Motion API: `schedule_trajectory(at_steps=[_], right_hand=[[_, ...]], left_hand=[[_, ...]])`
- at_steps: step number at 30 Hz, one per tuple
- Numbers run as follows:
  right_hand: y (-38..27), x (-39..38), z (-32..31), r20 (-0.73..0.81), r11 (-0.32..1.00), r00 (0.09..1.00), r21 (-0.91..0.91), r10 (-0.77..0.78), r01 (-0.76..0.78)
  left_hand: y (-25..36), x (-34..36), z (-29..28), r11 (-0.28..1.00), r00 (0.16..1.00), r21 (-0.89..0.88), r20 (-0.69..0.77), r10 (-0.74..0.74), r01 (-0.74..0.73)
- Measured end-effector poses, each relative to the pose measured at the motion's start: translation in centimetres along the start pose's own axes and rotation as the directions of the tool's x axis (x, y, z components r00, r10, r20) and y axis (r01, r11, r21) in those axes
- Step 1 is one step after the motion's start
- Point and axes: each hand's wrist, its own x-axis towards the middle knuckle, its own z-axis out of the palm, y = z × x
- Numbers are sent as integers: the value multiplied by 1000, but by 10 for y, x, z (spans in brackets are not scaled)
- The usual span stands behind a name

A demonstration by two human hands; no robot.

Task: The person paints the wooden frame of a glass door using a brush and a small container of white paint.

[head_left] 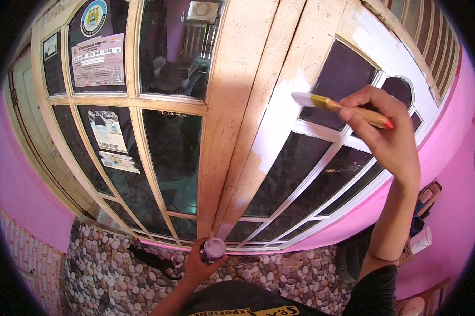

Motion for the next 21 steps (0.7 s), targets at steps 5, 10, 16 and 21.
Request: schedule_trajectory(at_steps=[5, 10, 16, 21], right_hand=[[6, 11, -6, -250, 1000, 968, 2, 10, -9], [-5, -13, -5, -256, 995, 964, 90, 73, -52], [17, -81, 57, -136, 945, 989, 326, 52, -4], [32, -144, 116, 35, 764, 953, 589, 302, -263]], left_hand=[[0, 2, 4, 996, 998, 53, -10, 68, -67], [1, 4, 4, 990, 995, 108, -13, 98, -96], [3, 3, -2, 999, 1000, 49, -3, 22, -22], [-1, 8, 0, 994, 993, 39, -59, 103, -100]])
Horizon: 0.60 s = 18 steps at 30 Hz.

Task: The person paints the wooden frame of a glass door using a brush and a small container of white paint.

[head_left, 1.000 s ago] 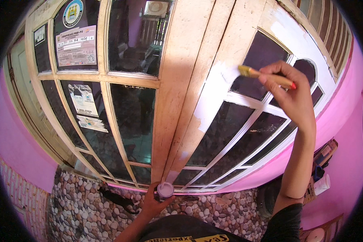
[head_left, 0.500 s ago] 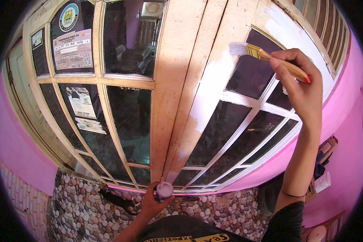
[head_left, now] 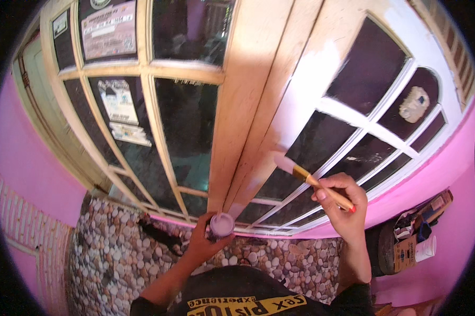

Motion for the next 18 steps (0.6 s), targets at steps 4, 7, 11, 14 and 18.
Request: schedule_trajectory(at_steps=[4, 7, 11, 14, 18], right_hand=[[19, -33, 16, 47, 982, 991, 138, 125, -130], [24, -45, 35, 87, 944, 973, 238, 213, -228], [35, -50, 50, 159, 992, 982, 49, 104, -113], [34, -48, 65, 125, 984, 978, 36, 166, -172], [33, -41, 74, 146, 976, 967, 34, 208, -215]], left_hand=[[4, 10, 7, 1000, 1000, -12, 12, 11, -11], [0, 11, 14, 1000, 1000, -23, -2, -8, 8], [10, 14, 25, 999, 1000, -32, -15, -21, 21], [13, 14, 32, 999, 1000, -46, -18, -8, 7], [18, 13, 37, 999, 1000, -48, -7, 2, -2]])
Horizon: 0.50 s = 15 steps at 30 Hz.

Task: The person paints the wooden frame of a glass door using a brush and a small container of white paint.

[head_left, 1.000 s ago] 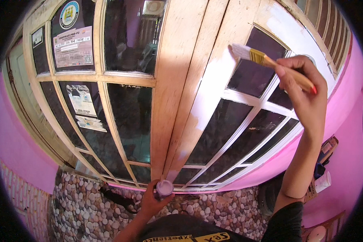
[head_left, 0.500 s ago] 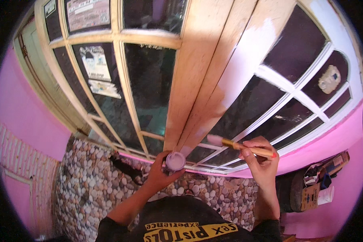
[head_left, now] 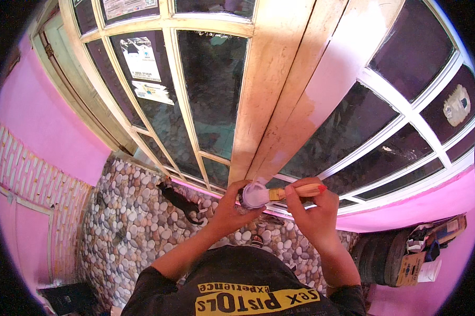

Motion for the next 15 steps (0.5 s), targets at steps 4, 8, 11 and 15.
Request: schedule_trajectory(at_steps=[4, 8, 11, 15], right_hand=[[5, 5, 6, 54, 991, 998, -126, -38, 44], [12, 5, 11, 79, 985, 995, -156, -57, 69], [5, 5, 14, 51, 988, 998, -143, -45, 52], [-2, 7, 9, 52, 989, 998, -140, -33, 40]], left_hand=[[4, -3, 2, 1000, 1000, 23, -10, -8, 8], [-3, -4, 5, 994, 995, 85, -59, 81, -75], [-2, -4, 4, 995, 996, 70, -50, 79, -76], [-1, -4, 4, 996, 995, 55, -54, 78, -75]])
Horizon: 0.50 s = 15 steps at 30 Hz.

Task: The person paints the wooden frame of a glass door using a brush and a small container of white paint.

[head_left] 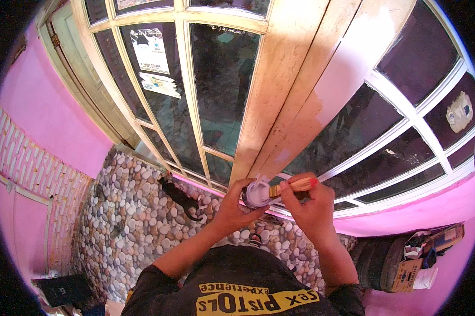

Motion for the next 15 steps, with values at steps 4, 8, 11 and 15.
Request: schedule_trajectory(at_steps=[4, 8, 11, 15], right_hand=[[12, -2, -2, 13, 997, 1000, 72, 20, -21], [10, 0, -8, -22, 910, 972, 356, 235, -212], [14, 1, -11, -25, 859, 960, 453, 278, -237], [30, -1, -12, -61, 787, 933, 558, 355, -263]], left_hand=[[6, 3, -1, 1000, 1000, -19, 11, -18, 18], [5, 5, -1, 998, 1000, -69, 25, -1, 2], [6, 9, 0, 997, 1000, -75, 18, 4, -3], [7, 14, 2, 999, 1000, -25, 1, 29, -29]])
